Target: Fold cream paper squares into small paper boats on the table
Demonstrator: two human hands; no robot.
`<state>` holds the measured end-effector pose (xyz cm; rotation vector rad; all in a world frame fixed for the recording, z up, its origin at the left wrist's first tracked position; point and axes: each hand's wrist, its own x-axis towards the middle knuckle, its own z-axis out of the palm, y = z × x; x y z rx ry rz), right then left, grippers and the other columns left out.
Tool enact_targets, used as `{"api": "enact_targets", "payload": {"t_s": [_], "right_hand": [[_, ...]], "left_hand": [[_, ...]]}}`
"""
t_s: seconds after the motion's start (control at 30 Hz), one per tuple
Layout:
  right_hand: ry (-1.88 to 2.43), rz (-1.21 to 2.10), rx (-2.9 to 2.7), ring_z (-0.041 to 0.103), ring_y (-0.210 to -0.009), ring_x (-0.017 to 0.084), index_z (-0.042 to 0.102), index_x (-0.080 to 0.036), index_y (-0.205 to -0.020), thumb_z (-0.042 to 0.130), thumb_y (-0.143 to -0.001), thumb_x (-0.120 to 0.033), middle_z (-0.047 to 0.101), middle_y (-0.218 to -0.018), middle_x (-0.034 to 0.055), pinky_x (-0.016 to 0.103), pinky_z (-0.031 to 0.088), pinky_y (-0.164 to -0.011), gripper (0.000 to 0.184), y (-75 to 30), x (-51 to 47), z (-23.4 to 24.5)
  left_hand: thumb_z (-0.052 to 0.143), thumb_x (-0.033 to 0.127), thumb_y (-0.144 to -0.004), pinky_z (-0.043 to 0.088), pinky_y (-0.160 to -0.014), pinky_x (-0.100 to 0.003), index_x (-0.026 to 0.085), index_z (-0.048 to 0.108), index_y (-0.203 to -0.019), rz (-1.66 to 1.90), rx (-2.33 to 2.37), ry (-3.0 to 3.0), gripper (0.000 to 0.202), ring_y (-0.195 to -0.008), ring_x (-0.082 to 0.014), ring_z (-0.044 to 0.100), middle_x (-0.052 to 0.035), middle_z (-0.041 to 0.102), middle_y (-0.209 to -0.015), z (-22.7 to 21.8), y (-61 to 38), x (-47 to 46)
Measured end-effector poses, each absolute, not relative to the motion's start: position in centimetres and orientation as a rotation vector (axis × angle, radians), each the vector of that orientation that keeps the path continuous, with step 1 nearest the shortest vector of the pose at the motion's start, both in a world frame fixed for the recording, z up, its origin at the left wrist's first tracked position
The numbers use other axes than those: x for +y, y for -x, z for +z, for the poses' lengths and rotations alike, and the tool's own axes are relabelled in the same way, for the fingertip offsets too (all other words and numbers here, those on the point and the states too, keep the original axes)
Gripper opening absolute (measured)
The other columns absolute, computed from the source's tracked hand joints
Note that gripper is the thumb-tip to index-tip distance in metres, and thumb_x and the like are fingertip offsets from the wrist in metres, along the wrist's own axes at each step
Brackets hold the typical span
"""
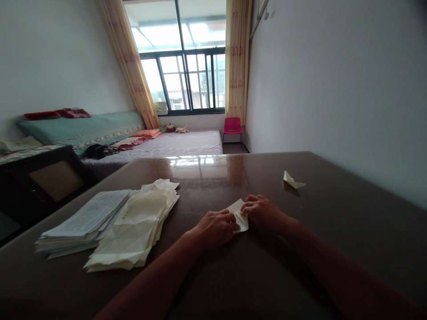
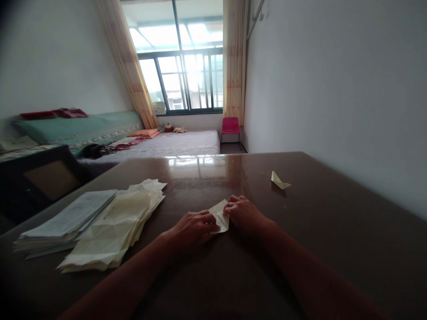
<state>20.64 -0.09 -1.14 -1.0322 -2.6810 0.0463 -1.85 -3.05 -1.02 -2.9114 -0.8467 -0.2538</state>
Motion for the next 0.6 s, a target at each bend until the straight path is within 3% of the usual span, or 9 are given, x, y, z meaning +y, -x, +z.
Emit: {"api": "enact_targets", "payload": {"t_s": [0.17,0.6], "right_hand": [[0.873,0.231,-2.695,0.056,-0.087,0.017,0.070,-0.023,-0.088,0.055,-0.085,-0.022,0.068,-0.090,0.0036,0.028,0.039,-0.080,0.016,-20.49,-0.80,-0.99],[0.759,0.457,-2.695,0.056,-0.092,0.017,0.072,-0.028,-0.097,0.059,-0.085,-0.028,0.067,-0.096,0.0022,0.028,0.042,-0.084,0.018,-21.09,-0.28,-1.21]], "left_hand": [[0.046,0.033,-0.091,0.045,-0.071,-0.025,0.029,0.064,-0.103,-0.264,-0.835,2.927,0.022,-0.091,-0.0156,0.058,0.0001,0.063,-0.099,-0.75,1.91,-3.03],[0.048,0.039,-0.091,0.043,-0.070,-0.024,0.029,0.066,-0.099,-0.338,-0.874,2.953,0.022,-0.090,-0.0148,0.057,0.0010,0.064,-0.096,-0.89,1.96,-2.90]]}}
